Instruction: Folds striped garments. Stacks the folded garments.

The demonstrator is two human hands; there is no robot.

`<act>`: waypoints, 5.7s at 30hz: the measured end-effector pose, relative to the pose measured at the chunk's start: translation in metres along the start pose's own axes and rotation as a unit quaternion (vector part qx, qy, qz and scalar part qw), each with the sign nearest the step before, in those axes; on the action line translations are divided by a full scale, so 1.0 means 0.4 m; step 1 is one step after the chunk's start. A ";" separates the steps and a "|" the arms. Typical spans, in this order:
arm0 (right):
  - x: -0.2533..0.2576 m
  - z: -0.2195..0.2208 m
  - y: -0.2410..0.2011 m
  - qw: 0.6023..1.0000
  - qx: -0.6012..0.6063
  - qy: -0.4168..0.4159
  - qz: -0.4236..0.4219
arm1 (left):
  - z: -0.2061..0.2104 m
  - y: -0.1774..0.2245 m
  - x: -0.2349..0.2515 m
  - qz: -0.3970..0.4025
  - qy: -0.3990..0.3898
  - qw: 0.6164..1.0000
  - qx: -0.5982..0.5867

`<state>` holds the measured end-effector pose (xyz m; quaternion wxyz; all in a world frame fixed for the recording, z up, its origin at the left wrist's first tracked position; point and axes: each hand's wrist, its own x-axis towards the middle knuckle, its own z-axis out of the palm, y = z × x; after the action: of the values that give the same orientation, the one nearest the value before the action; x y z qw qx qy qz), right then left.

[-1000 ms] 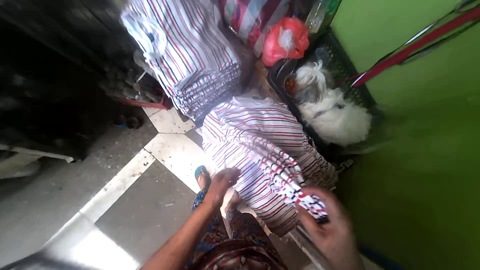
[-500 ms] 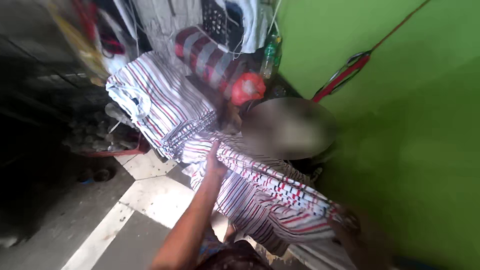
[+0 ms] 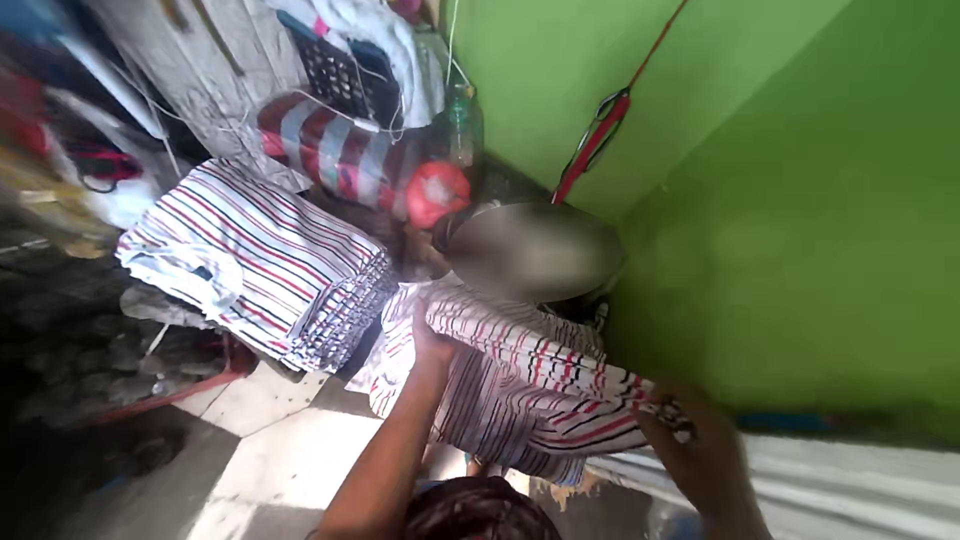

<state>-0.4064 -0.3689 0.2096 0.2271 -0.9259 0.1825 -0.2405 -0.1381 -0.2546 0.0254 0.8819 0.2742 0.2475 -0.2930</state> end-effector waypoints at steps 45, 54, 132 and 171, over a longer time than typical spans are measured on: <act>-0.042 -0.299 0.031 0.961 -0.179 0.212 -0.007 | 0.600 0.149 -0.098 0.260 -0.258 0.830 0.421; -0.228 0.365 -0.056 0.962 0.034 -0.267 0.044 | -0.050 0.202 0.168 0.039 -0.001 0.712 0.701; -0.349 0.351 0.506 0.883 -0.029 -0.197 0.425 | -0.572 -0.173 -0.288 -0.103 0.157 0.780 0.597; -0.289 0.311 0.493 0.873 0.004 -0.271 0.406 | -0.578 -0.145 -0.277 -0.129 0.138 0.792 0.581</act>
<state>-0.4804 -0.4396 -0.0298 0.3491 -0.7983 0.4726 0.1324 -0.3179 -0.1062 -0.0963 0.4667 0.7378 0.1833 -0.4518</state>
